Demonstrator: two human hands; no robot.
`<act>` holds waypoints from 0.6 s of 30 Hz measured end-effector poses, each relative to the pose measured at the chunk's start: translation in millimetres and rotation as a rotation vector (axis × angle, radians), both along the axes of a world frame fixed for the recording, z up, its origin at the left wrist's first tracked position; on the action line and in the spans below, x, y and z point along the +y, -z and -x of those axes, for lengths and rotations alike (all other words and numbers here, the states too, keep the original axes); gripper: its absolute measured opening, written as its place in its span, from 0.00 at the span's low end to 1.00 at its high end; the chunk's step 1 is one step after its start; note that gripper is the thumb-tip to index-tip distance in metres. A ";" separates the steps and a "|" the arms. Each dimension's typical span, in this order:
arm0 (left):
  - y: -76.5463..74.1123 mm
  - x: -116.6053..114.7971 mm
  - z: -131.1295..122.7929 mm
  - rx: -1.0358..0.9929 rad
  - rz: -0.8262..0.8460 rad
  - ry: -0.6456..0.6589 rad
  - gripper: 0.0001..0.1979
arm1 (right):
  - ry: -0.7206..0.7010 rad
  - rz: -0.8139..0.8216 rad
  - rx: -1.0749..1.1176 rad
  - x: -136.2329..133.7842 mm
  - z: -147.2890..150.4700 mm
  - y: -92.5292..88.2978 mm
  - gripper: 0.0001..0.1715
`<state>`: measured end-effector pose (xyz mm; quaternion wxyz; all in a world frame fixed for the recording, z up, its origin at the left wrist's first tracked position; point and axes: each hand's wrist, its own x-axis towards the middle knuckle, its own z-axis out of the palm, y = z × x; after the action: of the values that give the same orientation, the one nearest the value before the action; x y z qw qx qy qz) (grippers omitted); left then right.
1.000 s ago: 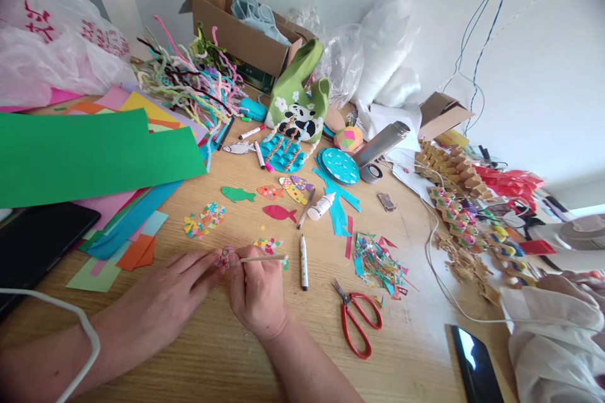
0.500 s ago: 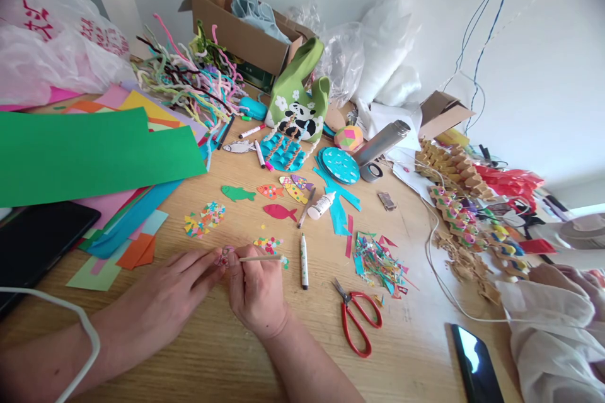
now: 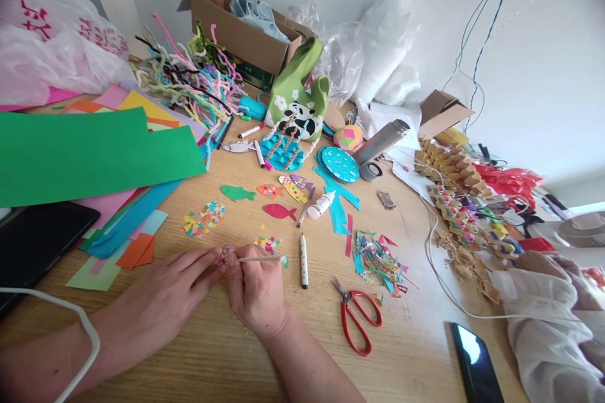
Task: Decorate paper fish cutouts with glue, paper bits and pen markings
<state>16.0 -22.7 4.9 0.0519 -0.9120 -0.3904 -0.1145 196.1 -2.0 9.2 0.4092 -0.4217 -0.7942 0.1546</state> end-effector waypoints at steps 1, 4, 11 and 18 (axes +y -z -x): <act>-0.7 0.3 0.1 0.003 0.005 0.002 0.21 | -0.002 -0.007 -0.004 0.2 -0.2 -0.1 0.10; -1.8 1.1 0.4 0.011 0.009 0.008 0.20 | -0.008 -0.019 -0.010 0.6 -0.9 -0.2 0.10; -1.9 1.9 0.8 0.037 0.033 0.008 0.22 | 0.035 0.031 0.005 0.9 0.6 -4.2 0.12; -12.7 5.2 -0.2 0.107 0.214 -0.017 0.26 | 0.059 0.045 0.014 1.9 1.0 -5.8 0.13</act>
<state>16.3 -17.6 17.6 -0.0242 -0.9138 -0.4047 -0.0226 195.1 -0.1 15.1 0.4097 -0.4530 -0.7748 0.1630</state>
